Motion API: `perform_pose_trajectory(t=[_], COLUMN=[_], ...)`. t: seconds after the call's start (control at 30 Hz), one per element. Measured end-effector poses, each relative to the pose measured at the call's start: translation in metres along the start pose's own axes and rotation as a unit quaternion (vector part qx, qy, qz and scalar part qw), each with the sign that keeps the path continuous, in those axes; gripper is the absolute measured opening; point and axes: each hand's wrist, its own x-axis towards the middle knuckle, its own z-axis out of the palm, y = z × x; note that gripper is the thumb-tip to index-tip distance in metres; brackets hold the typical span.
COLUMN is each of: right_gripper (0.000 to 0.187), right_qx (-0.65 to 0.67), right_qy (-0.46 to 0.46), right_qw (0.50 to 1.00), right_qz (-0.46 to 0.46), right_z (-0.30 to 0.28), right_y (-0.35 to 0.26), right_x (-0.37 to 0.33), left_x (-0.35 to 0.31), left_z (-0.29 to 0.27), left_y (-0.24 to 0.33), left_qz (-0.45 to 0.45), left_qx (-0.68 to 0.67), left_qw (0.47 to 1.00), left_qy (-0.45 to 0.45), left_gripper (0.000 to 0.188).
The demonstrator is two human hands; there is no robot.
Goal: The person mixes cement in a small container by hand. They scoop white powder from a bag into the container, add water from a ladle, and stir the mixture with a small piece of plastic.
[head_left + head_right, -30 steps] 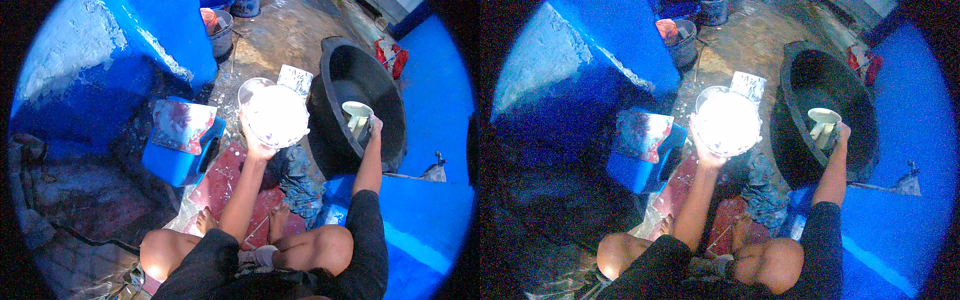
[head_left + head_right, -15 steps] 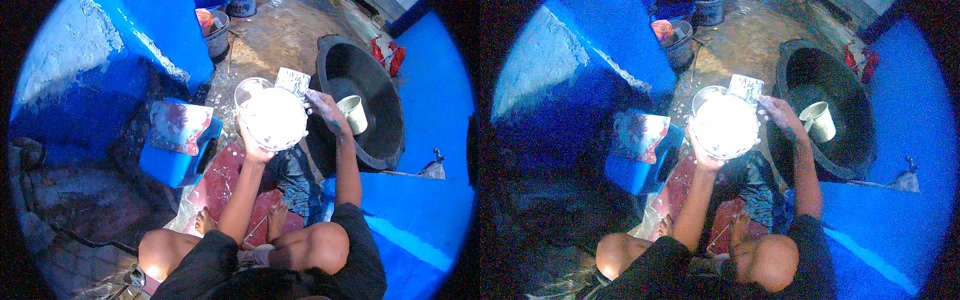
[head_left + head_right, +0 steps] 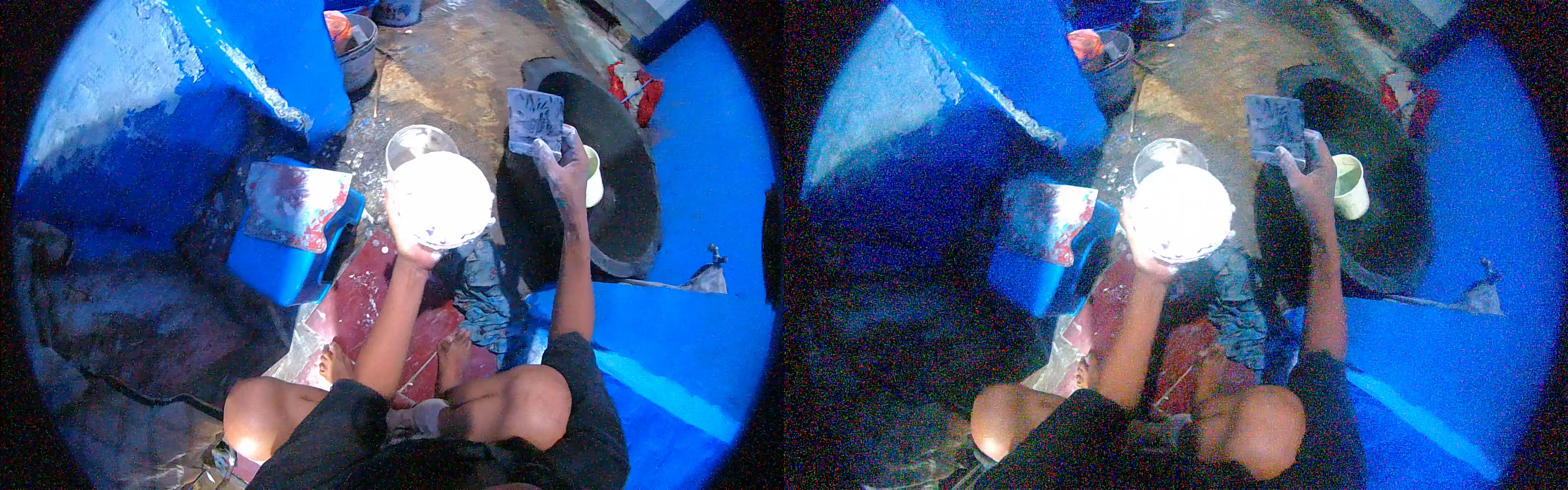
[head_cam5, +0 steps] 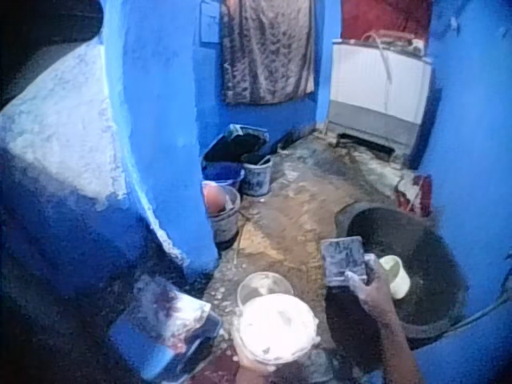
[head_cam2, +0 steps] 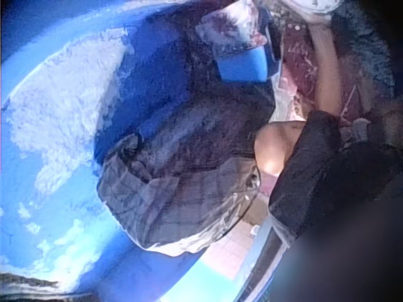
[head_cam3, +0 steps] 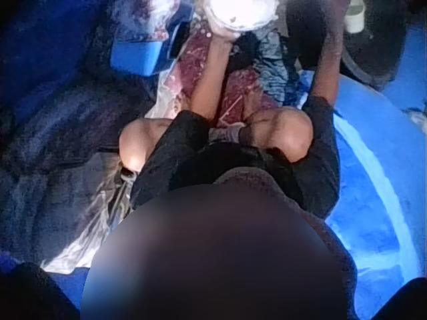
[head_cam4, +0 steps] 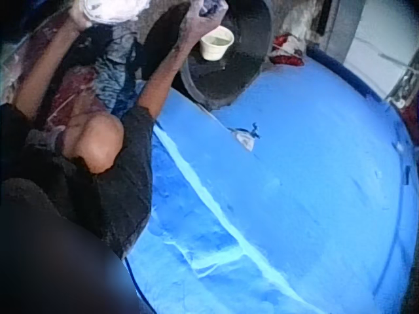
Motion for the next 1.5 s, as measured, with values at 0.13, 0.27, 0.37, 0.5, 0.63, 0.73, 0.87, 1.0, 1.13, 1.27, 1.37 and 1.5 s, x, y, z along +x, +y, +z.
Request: perform_pose_trajectory(t=[0.13,0.27,0.37,0.5,0.63,0.73,0.87,1.0,1.13,1.27,1.37,1.5], right_gripper=[0.024,0.021,0.021,0.018,0.021,0.024,0.026,0.027,0.024,0.021,0.022,0.040], right_qx=[-0.260,-0.289,-0.297,-0.288,-0.186,-0.012,0.309,0.247,0.188,0.103,0.037,-0.130], right_qy=[0.063,0.102,0.105,0.074,0.054,0.067,0.014,-0.051,-0.094,-0.198,-0.268,-0.324], right_qw=[0.916,0.862,0.860,0.869,0.930,0.997,0.947,0.966,0.977,0.968,0.952,0.880], right_qz=[-0.299,-0.403,-0.401,-0.395,-0.311,-0.024,0.091,-0.051,0.037,-0.111,-0.144,-0.322], right_z=[-0.005,0.002,0.001,-0.002,-0.006,-0.011,-0.020,-0.011,0.011,0.051,0.069,0.083], right_y=[-0.038,-0.063,-0.075,-0.079,-0.071,-0.065,-0.065,-0.065,-0.061,-0.047,-0.044,-0.062], right_x=[-0.015,-0.029,-0.042,-0.050,-0.043,-0.035,-0.020,0.002,0.030,0.062,0.072,0.075], left_x=[-0.002,-0.004,-0.005,-0.007,-0.008,-0.008,-0.009,-0.008,-0.006,-0.005,-0.007,-0.005], left_z=[-0.004,-0.007,-0.007,-0.005,-0.003,-0.001,-0.002,-0.004,-0.002,0.005,0.007,0.006], left_y=[0.008,0.012,0.015,0.019,0.018,0.016,0.015,0.012,0.010,0.007,0.005,0.003], left_qz=[0.015,0.085,0.088,0.042,0.044,0.059,0.065,0.056,-0.001,-0.045,-0.067,-0.103], left_qx=[-0.003,0.063,0.057,0.016,0.022,0.027,0.023,0.036,0.019,0.022,0.018,-0.035], left_qw=[0.999,0.990,0.991,0.997,0.996,0.996,0.996,0.995,0.998,0.997,0.996,0.993], left_qy=[0.028,0.098,0.086,0.066,0.077,0.057,0.055,0.069,0.056,0.061,0.060,0.035], left_gripper=[0.081,0.078,0.077,0.075,0.075,0.071,0.069,0.066,0.064,0.064,0.061,0.062])
